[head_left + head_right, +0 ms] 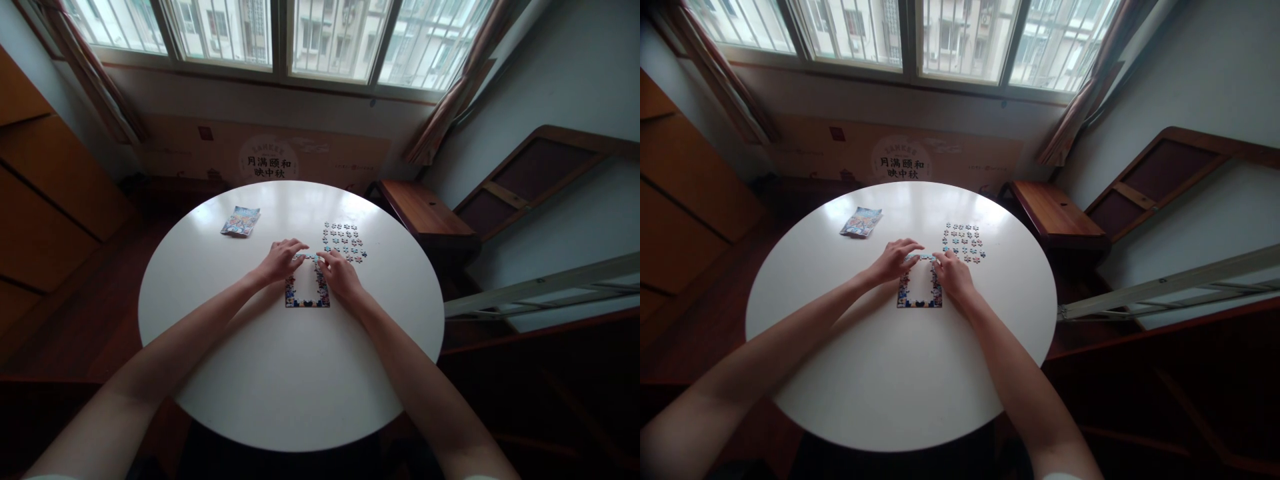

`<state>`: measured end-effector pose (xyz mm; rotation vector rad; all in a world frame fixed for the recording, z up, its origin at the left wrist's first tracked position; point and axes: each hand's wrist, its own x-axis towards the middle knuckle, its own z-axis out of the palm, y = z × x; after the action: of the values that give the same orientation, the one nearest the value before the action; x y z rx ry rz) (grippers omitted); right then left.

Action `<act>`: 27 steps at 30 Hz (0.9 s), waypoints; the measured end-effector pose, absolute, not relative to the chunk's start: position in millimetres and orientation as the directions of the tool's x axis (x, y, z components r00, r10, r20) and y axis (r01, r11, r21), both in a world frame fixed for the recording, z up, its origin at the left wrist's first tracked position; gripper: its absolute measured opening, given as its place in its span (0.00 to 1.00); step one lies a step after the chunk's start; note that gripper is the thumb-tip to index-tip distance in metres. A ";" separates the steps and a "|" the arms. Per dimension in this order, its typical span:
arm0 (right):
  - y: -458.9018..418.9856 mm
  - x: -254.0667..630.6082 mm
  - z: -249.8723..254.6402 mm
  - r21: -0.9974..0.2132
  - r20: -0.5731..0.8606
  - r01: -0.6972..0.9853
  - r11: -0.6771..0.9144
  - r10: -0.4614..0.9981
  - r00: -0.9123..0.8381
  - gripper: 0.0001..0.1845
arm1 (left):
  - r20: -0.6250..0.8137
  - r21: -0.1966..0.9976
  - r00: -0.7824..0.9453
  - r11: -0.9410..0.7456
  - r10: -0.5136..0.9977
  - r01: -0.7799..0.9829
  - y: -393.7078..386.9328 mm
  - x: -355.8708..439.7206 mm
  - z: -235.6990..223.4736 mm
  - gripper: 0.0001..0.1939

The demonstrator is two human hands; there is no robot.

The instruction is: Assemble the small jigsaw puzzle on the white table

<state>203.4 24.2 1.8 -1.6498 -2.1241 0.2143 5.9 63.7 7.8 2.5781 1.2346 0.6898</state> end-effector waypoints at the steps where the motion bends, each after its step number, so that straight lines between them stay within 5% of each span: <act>1: 23.7 202.8 2.7 -0.363 0.239 0.890 0.276 0.951 -0.197 0.20 | 0.333 0.358 0.539 -0.633 0.774 0.687 63.5 3.5 8.4 0.15; 8: 22.0 202.3 6.3 -0.302 0.230 0.908 0.292 0.946 -0.228 0.21 | 0.337 0.240 0.593 -0.676 0.731 0.697 48.9 -14.2 16.2 0.20; 18: 18.9 199.6 12.0 -0.247 0.222 0.881 0.403 0.909 -0.354 0.24 | 0.140 0.172 0.722 -0.735 0.678 0.656 15.8 -20.1 6.4 0.42; 27: 12.2 190.4 5.6 -0.120 0.218 0.888 0.444 0.884 -0.413 0.25 | 0.106 0.150 0.729 -0.735 0.676 0.661 15.2 -23.1 -6.0 0.45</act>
<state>190.4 12.2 5.6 -1.5358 -2.4492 -0.0208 -23.1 15.2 -6.0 2.8252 1.0959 0.2339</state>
